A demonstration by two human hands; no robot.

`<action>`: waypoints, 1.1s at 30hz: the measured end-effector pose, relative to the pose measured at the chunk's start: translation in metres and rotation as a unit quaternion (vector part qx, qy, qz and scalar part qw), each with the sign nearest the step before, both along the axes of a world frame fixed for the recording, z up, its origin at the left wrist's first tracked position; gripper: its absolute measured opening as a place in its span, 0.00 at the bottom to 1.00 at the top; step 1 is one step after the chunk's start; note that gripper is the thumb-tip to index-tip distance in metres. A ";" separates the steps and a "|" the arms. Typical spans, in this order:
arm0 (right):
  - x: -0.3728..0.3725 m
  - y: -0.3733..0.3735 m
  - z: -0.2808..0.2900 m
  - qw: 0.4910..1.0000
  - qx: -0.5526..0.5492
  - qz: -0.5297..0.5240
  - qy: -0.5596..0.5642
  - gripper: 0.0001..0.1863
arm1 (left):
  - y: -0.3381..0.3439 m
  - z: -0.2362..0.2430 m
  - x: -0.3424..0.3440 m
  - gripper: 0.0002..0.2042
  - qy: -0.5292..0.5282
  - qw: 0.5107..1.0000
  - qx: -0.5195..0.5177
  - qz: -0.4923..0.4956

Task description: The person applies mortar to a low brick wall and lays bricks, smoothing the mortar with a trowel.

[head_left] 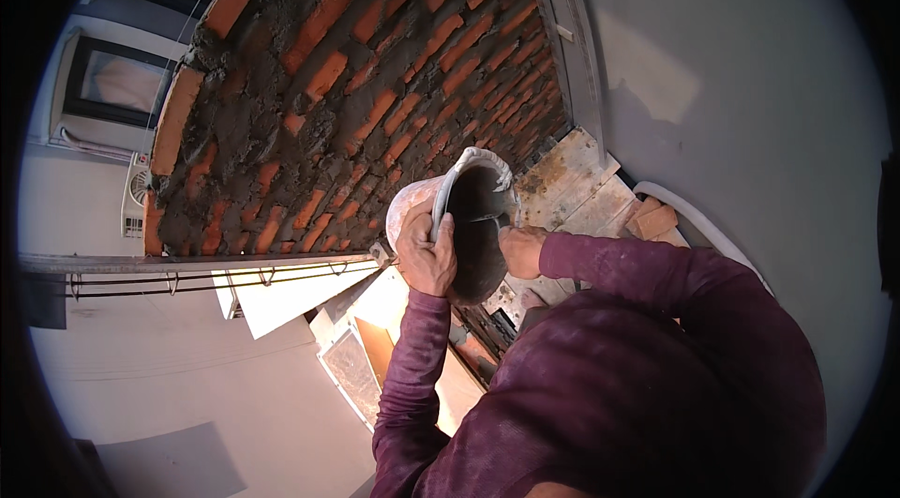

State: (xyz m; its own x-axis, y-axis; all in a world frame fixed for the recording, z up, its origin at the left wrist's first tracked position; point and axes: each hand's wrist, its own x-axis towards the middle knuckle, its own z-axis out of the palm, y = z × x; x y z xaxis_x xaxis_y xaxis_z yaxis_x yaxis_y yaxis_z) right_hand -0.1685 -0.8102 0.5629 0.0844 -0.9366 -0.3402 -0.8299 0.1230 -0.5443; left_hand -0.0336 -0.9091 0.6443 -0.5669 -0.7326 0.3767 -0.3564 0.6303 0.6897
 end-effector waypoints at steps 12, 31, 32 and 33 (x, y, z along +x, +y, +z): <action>0.013 0.032 -0.070 0.594 0.317 -0.096 -0.733 0.16 | -0.019 -0.028 0.033 0.09 0.079 0.985 0.110 -0.107; 0.017 -0.024 0.037 0.384 -0.468 -0.346 -0.717 0.23 | -0.120 -0.135 0.277 0.13 0.129 0.852 0.448 0.240; 0.017 -0.038 0.044 0.386 -0.513 -0.380 -0.666 0.24 | -0.111 -0.135 0.299 0.14 0.131 0.844 0.441 0.277; 0.018 -0.054 0.050 0.376 -0.546 -0.407 -0.628 0.25 | -0.104 -0.140 0.336 0.15 0.074 0.875 0.389 0.278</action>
